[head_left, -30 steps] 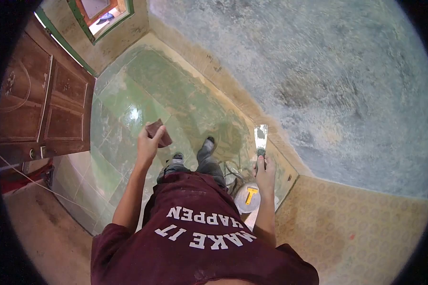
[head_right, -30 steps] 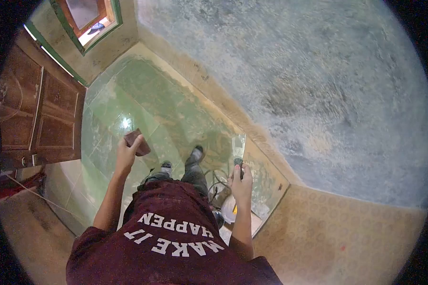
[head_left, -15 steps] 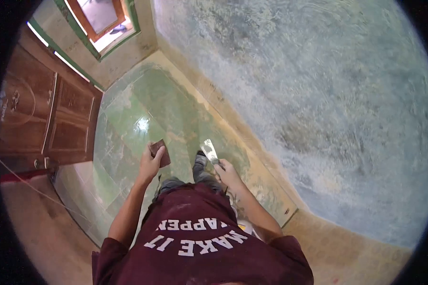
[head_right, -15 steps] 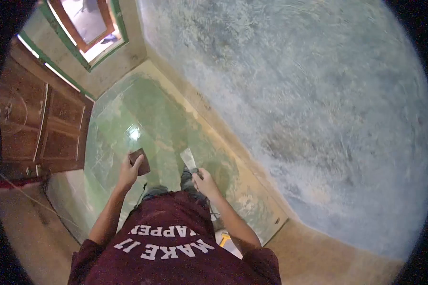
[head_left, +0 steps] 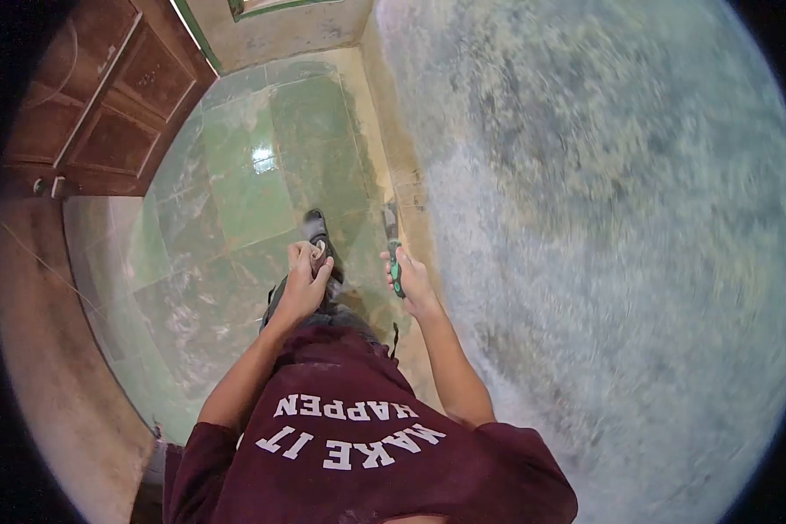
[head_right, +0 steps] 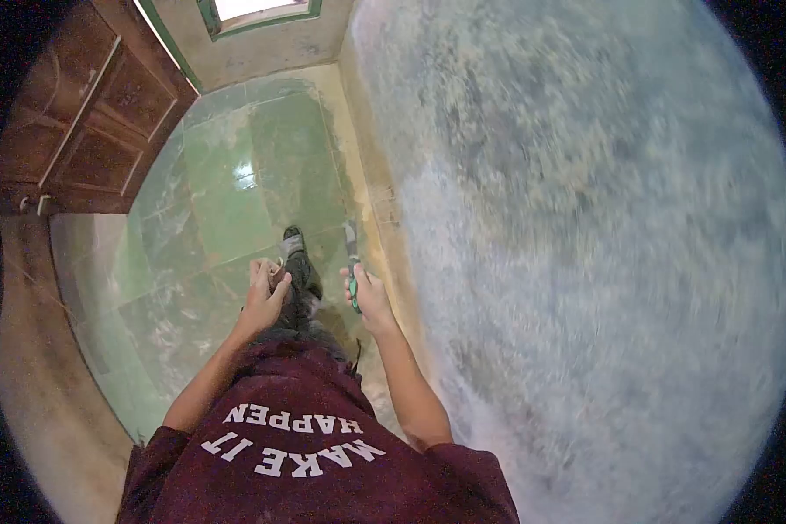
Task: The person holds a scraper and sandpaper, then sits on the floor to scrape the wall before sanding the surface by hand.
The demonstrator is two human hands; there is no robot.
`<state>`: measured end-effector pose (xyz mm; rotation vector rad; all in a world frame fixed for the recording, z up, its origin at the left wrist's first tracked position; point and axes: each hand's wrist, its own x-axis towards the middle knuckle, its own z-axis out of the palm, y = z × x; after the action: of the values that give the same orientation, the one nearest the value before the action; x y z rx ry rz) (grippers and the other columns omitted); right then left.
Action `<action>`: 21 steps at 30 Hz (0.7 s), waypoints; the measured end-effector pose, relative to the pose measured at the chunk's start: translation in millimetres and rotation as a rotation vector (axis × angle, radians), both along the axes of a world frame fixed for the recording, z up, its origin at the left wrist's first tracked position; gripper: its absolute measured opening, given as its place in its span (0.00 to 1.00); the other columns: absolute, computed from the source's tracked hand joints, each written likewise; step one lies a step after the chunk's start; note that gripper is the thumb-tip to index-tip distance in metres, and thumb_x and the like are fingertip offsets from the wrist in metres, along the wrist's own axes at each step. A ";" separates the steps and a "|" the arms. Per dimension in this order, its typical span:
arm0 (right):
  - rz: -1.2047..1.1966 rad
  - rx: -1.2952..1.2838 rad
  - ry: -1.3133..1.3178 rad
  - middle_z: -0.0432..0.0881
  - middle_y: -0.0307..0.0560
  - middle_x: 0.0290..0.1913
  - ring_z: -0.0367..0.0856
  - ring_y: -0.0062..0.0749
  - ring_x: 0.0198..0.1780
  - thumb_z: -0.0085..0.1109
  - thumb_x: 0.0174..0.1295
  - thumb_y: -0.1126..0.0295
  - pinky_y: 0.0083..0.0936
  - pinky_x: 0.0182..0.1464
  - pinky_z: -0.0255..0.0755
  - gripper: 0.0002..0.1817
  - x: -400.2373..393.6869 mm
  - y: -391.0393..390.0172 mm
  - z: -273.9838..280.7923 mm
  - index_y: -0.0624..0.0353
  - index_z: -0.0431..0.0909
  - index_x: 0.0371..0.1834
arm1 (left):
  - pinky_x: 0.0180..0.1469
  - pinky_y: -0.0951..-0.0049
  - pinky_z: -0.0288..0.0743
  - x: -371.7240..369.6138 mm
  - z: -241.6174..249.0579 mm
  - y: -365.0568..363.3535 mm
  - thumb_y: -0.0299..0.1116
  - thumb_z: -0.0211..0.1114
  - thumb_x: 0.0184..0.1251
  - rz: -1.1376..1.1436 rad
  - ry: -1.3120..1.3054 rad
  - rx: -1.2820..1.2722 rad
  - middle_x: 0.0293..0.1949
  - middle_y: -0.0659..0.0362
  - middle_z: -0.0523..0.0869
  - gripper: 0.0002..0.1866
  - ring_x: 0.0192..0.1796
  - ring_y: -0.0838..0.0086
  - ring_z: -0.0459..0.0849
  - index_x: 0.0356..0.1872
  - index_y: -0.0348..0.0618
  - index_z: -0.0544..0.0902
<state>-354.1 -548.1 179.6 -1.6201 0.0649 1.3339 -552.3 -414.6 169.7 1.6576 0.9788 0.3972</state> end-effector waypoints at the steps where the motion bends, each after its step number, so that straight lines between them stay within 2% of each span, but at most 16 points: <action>1: -0.050 -0.032 0.030 0.77 0.34 0.30 0.74 0.18 0.27 0.48 0.80 0.54 0.20 0.29 0.70 0.19 9.8 3.1 -1.8 0.59 0.78 0.45 | 0.53 0.66 0.69 10.0 -11.7 6.0 0.29 0.63 0.72 0.010 -0.001 0.019 0.47 0.49 0.70 0.11 0.50 0.60 0.71 0.46 0.35 0.72; 2: -0.038 -0.065 0.029 0.77 0.34 0.30 0.74 0.18 0.27 0.48 0.80 0.54 0.20 0.29 0.70 0.19 17.1 1.9 -1.9 0.59 0.78 0.45 | 0.53 0.66 0.69 19.3 -23.8 9.7 0.29 0.63 0.72 0.023 0.000 -0.014 0.47 0.49 0.70 0.11 0.50 0.60 0.71 0.46 0.35 0.72; 4: -0.212 -0.098 0.078 0.76 0.36 0.30 0.74 0.20 0.27 0.51 0.78 0.55 0.21 0.28 0.69 0.16 36.7 12.4 -9.4 0.57 0.76 0.44 | 0.52 0.66 0.71 46.0 -51.6 34.4 0.28 0.63 0.69 -0.028 -0.101 0.055 0.42 0.51 0.73 0.11 0.45 0.60 0.74 0.45 0.35 0.71; 5: -0.188 -0.127 0.073 0.76 0.36 0.30 0.74 0.20 0.27 0.51 0.78 0.55 0.21 0.28 0.69 0.16 47.7 17.9 -16.5 0.57 0.76 0.44 | 0.52 0.66 0.71 59.7 -68.4 44.8 0.28 0.63 0.69 -0.001 -0.101 0.027 0.42 0.51 0.73 0.11 0.45 0.60 0.74 0.45 0.35 0.71; 7: -0.395 -0.148 0.201 0.74 0.37 0.29 0.72 0.21 0.25 0.54 0.77 0.56 0.21 0.27 0.67 0.14 62.7 19.1 -27.8 0.56 0.74 0.43 | 0.49 0.64 0.73 75.1 -105.6 45.9 0.26 0.63 0.65 -0.133 0.036 -0.622 0.34 0.52 0.75 0.11 0.38 0.59 0.76 0.41 0.35 0.70; 8: -0.378 -0.189 0.198 0.74 0.37 0.29 0.72 0.21 0.25 0.54 0.77 0.56 0.21 0.27 0.67 0.14 73.1 22.2 -34.7 0.56 0.74 0.43 | 0.44 0.62 0.75 82.5 -132.1 33.9 0.26 0.63 0.63 -0.194 0.014 -0.479 0.28 0.52 0.75 0.13 0.34 0.56 0.80 0.43 0.37 0.68; 9: -0.435 -0.203 0.290 0.72 0.37 0.28 0.69 0.21 0.24 0.54 0.77 0.56 0.20 0.25 0.65 0.14 81.3 24.8 -40.3 0.56 0.73 0.43 | 0.44 0.62 0.75 91.0 -149.6 22.9 0.26 0.63 0.63 -0.180 0.017 -0.520 0.28 0.52 0.75 0.13 0.34 0.56 0.80 0.43 0.37 0.68; 11: -0.493 -0.240 0.375 0.70 0.37 0.27 0.67 0.21 0.22 0.55 0.76 0.56 0.18 0.23 0.63 0.15 98.3 34.3 -54.8 0.57 0.73 0.43 | 0.43 0.58 0.76 114.7 -183.1 12.0 0.27 0.64 0.63 -0.274 0.042 -0.563 0.30 0.50 0.79 0.17 0.36 0.53 0.82 0.47 0.38 0.66; 12: -0.466 -0.242 0.463 0.69 0.35 0.26 0.65 0.19 0.20 0.54 0.77 0.54 0.18 0.21 0.61 0.16 105.7 45.8 -63.0 0.56 0.73 0.42 | 0.43 0.58 0.76 127.7 -199.4 8.4 0.27 0.67 0.63 -0.233 0.004 -0.533 0.30 0.51 0.76 0.21 0.36 0.53 0.84 0.52 0.42 0.65; 13: -0.442 -0.240 0.551 0.67 0.34 0.24 0.63 0.18 0.19 0.52 0.77 0.53 0.17 0.19 0.59 0.17 113.1 57.7 -74.4 0.56 0.73 0.42 | 0.43 0.58 0.76 138.8 -219.4 8.5 0.27 0.67 0.63 -0.220 0.000 -0.550 0.30 0.51 0.76 0.21 0.36 0.53 0.84 0.52 0.42 0.65; 15: -0.357 -0.279 0.552 0.65 0.33 0.23 0.61 0.16 0.17 0.49 0.78 0.50 0.16 0.17 0.56 0.18 127.5 80.9 -97.3 0.55 0.71 0.41 | 0.43 0.58 0.77 162.8 -247.8 -1.7 0.27 0.69 0.63 -0.142 -0.036 -0.444 0.31 0.51 0.77 0.24 0.38 0.55 0.85 0.56 0.42 0.66; 16: -0.312 -0.301 0.521 0.65 0.33 0.23 0.61 0.16 0.17 0.49 0.78 0.50 0.15 0.17 0.56 0.18 134.0 94.1 -111.7 0.55 0.71 0.41 | 0.42 0.59 0.79 175.1 -254.0 9.0 0.28 0.71 0.62 -0.190 -0.041 -0.521 0.38 0.50 0.79 0.31 0.40 0.56 0.86 0.64 0.43 0.66; 17: -0.260 -0.328 0.492 0.65 0.33 0.23 0.61 0.16 0.18 0.50 0.78 0.50 0.14 0.17 0.56 0.18 142.7 103.3 -128.2 0.55 0.71 0.41 | 0.42 0.59 0.79 190.0 -259.0 15.4 0.28 0.71 0.62 -0.168 -0.046 -0.552 0.38 0.50 0.79 0.31 0.40 0.56 0.86 0.64 0.43 0.66; 19: -0.271 -0.341 0.473 0.66 0.33 0.24 0.63 0.16 0.18 0.50 0.78 0.51 0.14 0.18 0.58 0.18 158.6 122.6 -170.2 0.55 0.70 0.41 | 0.43 0.57 0.80 221.2 -270.2 34.1 0.28 0.73 0.60 -0.170 -0.017 -0.358 0.46 0.52 0.79 0.37 0.41 0.56 0.86 0.70 0.48 0.65; 20: -0.383 -0.367 0.496 0.67 0.33 0.24 0.64 0.15 0.19 0.50 0.78 0.51 0.14 0.18 0.59 0.17 168.0 136.1 -189.7 0.54 0.71 0.41 | 0.44 0.58 0.82 237.6 -287.9 34.7 0.27 0.75 0.54 -0.188 0.042 -0.331 0.55 0.54 0.77 0.41 0.41 0.55 0.86 0.72 0.52 0.68; 21: -0.496 -0.390 0.517 0.67 0.33 0.25 0.65 0.15 0.19 0.51 0.78 0.52 0.14 0.18 0.61 0.17 176.7 144.3 -210.2 0.54 0.71 0.41 | 0.44 0.58 0.82 252.0 -296.6 43.8 0.27 0.75 0.54 -0.172 0.042 -0.356 0.55 0.54 0.77 0.41 0.41 0.55 0.86 0.72 0.52 0.68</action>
<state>-177.5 -403.8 -30.7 -1.3900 1.0253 1.3538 -300.3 -370.9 -126.9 1.4153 0.8721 0.0663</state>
